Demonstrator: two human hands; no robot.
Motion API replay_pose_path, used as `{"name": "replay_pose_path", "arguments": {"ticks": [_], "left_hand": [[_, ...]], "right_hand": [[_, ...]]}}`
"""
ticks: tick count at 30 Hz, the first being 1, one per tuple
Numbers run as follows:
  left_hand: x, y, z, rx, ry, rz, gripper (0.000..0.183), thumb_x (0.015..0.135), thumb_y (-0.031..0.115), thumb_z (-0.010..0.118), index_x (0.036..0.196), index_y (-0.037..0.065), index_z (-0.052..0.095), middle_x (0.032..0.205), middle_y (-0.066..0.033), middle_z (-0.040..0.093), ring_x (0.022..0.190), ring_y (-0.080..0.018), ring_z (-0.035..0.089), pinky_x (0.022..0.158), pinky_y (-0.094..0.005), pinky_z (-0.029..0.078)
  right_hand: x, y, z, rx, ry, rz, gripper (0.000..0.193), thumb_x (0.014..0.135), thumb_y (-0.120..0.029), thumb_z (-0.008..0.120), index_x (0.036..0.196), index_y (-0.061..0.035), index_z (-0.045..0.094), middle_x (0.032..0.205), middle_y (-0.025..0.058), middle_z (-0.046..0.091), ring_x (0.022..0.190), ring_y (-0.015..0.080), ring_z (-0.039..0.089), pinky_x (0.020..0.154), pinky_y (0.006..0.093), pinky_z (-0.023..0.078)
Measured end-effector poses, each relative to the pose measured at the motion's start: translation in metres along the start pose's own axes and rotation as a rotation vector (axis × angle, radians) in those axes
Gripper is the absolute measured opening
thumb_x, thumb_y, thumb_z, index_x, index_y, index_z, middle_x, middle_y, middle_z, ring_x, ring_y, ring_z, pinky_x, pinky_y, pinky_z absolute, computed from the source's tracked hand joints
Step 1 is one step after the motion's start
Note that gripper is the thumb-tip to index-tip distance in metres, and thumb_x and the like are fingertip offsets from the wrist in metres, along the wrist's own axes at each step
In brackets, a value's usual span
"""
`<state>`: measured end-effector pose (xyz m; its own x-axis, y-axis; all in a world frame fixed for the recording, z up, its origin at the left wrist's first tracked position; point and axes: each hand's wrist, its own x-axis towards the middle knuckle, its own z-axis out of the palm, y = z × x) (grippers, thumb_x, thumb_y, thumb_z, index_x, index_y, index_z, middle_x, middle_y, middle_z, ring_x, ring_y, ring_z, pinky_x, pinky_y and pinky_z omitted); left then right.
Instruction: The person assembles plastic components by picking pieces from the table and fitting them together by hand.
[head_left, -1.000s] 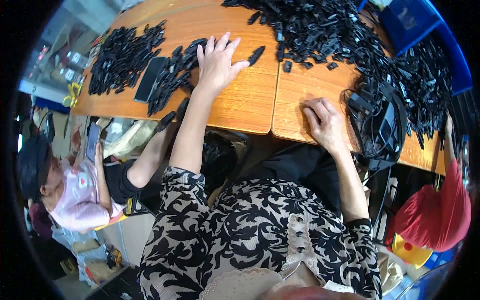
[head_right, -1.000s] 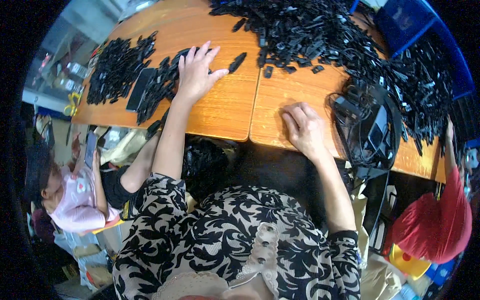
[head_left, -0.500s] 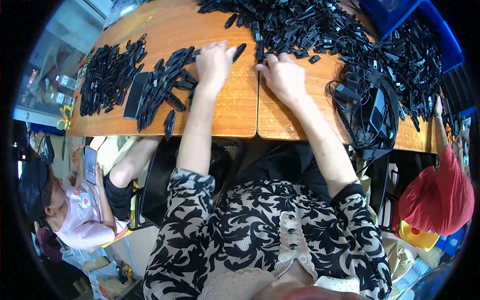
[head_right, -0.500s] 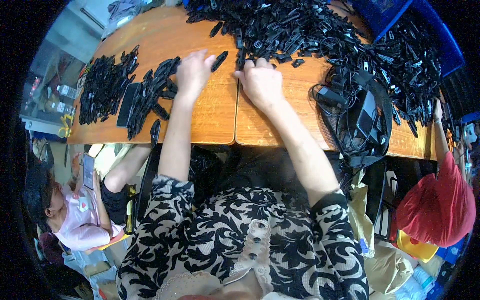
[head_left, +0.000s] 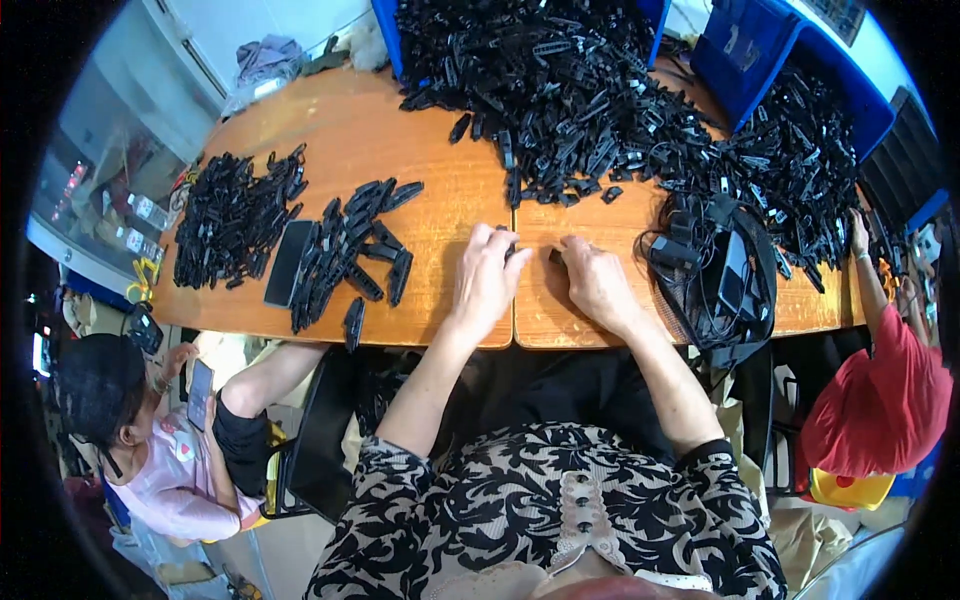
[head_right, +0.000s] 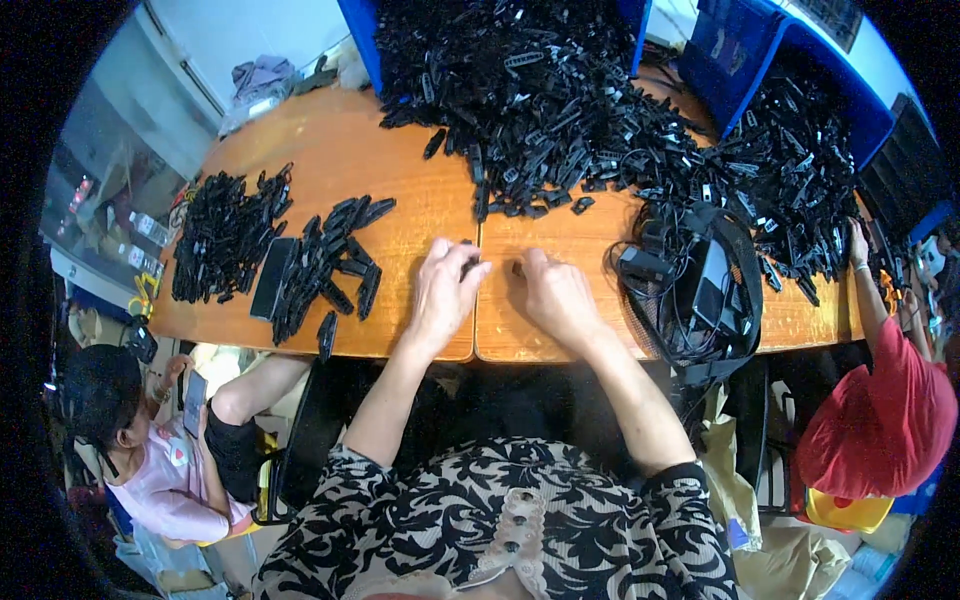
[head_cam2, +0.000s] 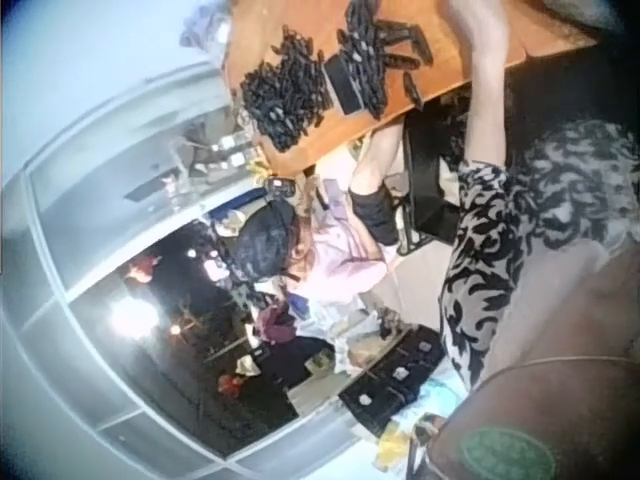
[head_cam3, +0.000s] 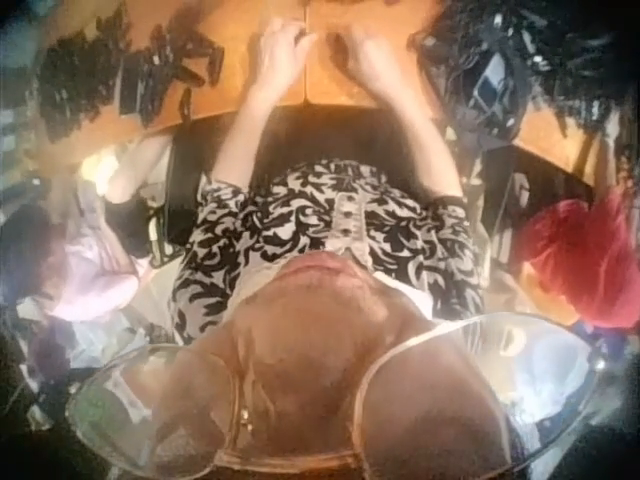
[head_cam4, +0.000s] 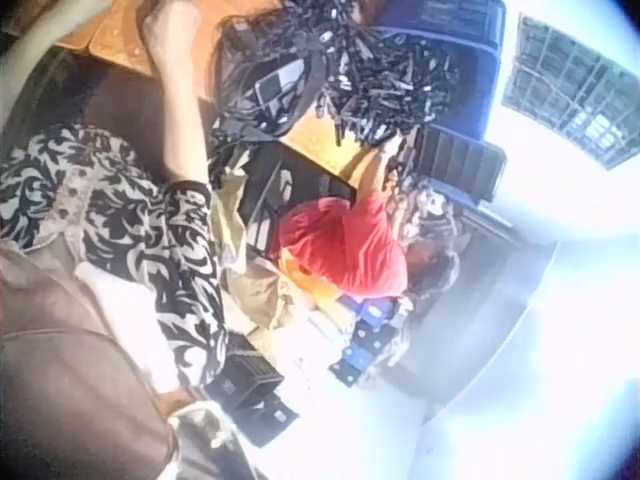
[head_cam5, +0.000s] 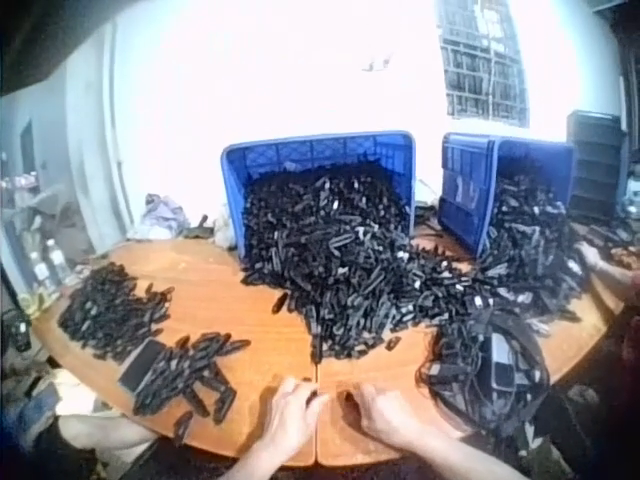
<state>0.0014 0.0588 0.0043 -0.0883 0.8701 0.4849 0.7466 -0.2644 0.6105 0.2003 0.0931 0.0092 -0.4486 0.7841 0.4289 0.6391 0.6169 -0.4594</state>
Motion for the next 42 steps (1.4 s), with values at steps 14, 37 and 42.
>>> {"name": "replay_pose_path", "arguments": {"ticks": [14,37,42], "left_hand": [[0.006,-0.009,-0.021,-0.126,-0.235,0.094,0.041,0.084,0.001,0.076,0.124,0.008,0.073,0.109,-0.0106,0.076,0.103,-0.0275,0.069,0.097,-0.0385,0.055],[0.003,-0.03,-0.035,-0.078,-0.246,0.032,0.05,0.081,-0.005,0.075,0.129,0.009,0.07,0.109,-0.012,0.076,0.107,-0.0287,0.069,0.098,-0.0394,0.052],[0.06,-0.036,-0.023,0.178,-0.071,0.197,0.044,0.089,-0.005,0.057,0.13,0.006,0.068,0.13,-0.017,0.069,0.12,-0.0357,0.062,0.105,-0.0451,0.048]], "right_hand": [[-0.008,0.001,-0.013,-0.134,0.026,-0.004,0.018,0.089,-0.021,0.073,0.095,-0.0047,0.067,0.098,0.0168,0.065,0.093,0.0386,0.066,0.075,0.0497,0.055],[0.022,0.017,0.009,-0.056,0.108,-0.216,0.029,0.082,-0.008,0.07,0.111,-0.0026,0.069,0.113,0.0186,0.067,0.1,0.0363,0.065,0.083,0.045,0.057],[0.04,0.068,0.003,-0.567,0.317,0.104,0.041,0.08,-0.004,0.066,0.121,0.0008,0.064,0.124,0.0192,0.063,0.104,0.0386,0.063,0.083,0.0448,0.058]]}}
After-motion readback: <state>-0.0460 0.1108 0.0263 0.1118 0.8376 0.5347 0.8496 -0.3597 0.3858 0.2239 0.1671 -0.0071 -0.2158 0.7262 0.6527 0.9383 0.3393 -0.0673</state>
